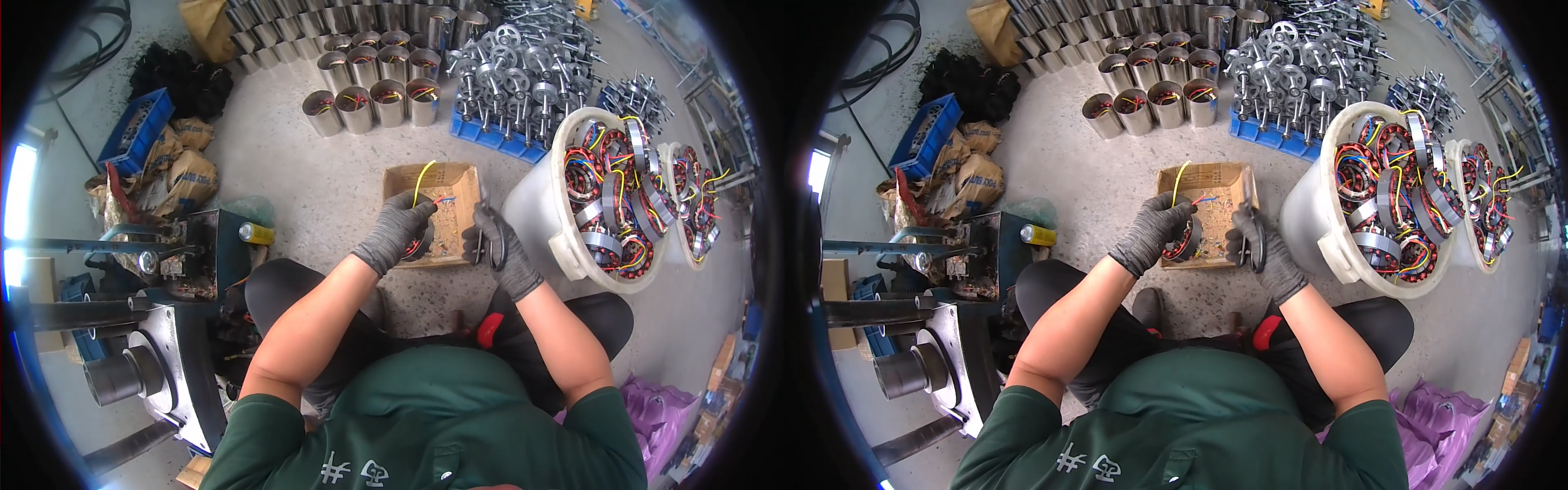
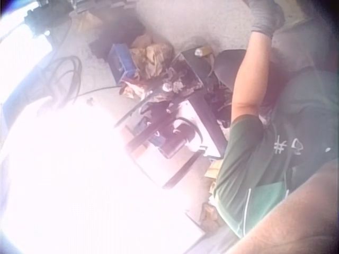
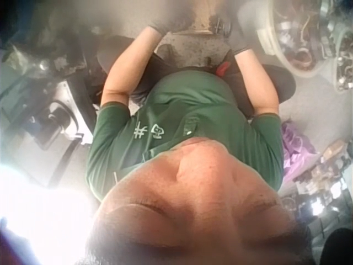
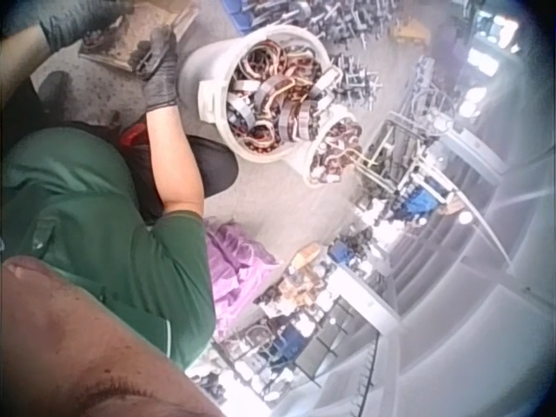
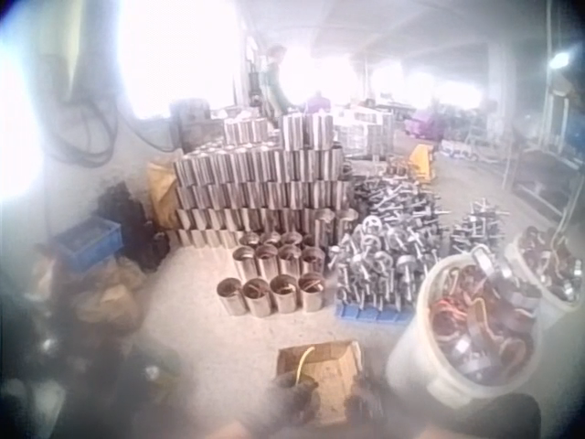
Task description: The person uses scissors to strip insulation from the ends of colored wires attached to metal components and places the components into a box.
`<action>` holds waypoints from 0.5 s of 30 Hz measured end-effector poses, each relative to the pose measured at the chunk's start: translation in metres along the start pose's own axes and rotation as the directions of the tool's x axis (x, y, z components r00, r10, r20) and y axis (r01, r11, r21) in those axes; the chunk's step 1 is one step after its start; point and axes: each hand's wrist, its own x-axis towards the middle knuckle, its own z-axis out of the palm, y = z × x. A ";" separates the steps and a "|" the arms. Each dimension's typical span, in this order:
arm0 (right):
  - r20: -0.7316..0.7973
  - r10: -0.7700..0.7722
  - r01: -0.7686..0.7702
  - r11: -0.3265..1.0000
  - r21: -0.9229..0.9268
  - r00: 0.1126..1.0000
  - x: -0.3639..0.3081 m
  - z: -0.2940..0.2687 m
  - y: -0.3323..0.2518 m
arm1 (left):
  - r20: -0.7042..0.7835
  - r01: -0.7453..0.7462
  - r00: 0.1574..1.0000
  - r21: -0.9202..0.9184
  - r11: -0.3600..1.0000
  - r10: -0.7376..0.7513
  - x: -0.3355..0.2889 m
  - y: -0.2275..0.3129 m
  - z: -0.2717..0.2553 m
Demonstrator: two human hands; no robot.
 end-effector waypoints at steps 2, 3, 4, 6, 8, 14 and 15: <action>0.061 0.138 -0.138 0.990 0.001 0.989 -0.009 0.003 0.005 | -0.016 -0.012 1.000 -0.053 0.999 0.011 0.001 -0.001 -0.002; 0.115 0.183 -0.181 0.983 -0.032 0.976 -0.013 0.005 0.006 | -0.013 -0.012 1.000 -0.072 0.997 0.011 0.001 -0.001 -0.002; 0.148 0.168 -0.163 0.986 -0.042 0.975 -0.016 0.008 0.006 | 0.000 -0.008 1.000 -0.094 0.996 0.009 0.000 -0.001 -0.002; 0.185 0.151 -0.138 0.987 -0.080 0.971 -0.022 0.014 0.004 | -0.015 -0.012 1.000 -0.055 0.998 0.011 0.000 0.000 -0.001; 0.185 0.105 -0.086 0.991 -0.107 0.977 -0.025 0.018 -0.002 | -0.012 -0.027 1.000 -0.010 1.000 0.027 -0.001 0.000 0.000; 0.263 0.072 -0.048 0.994 -0.098 0.962 -0.019 0.018 -0.010 | -0.030 -0.187 0.980 0.158 0.969 0.194 -0.001 -0.009 0.006; 0.272 0.066 -0.050 0.997 -0.065 0.960 -0.018 0.018 -0.004 | -0.054 -0.179 0.981 0.136 0.974 0.187 0.000 -0.010 0.007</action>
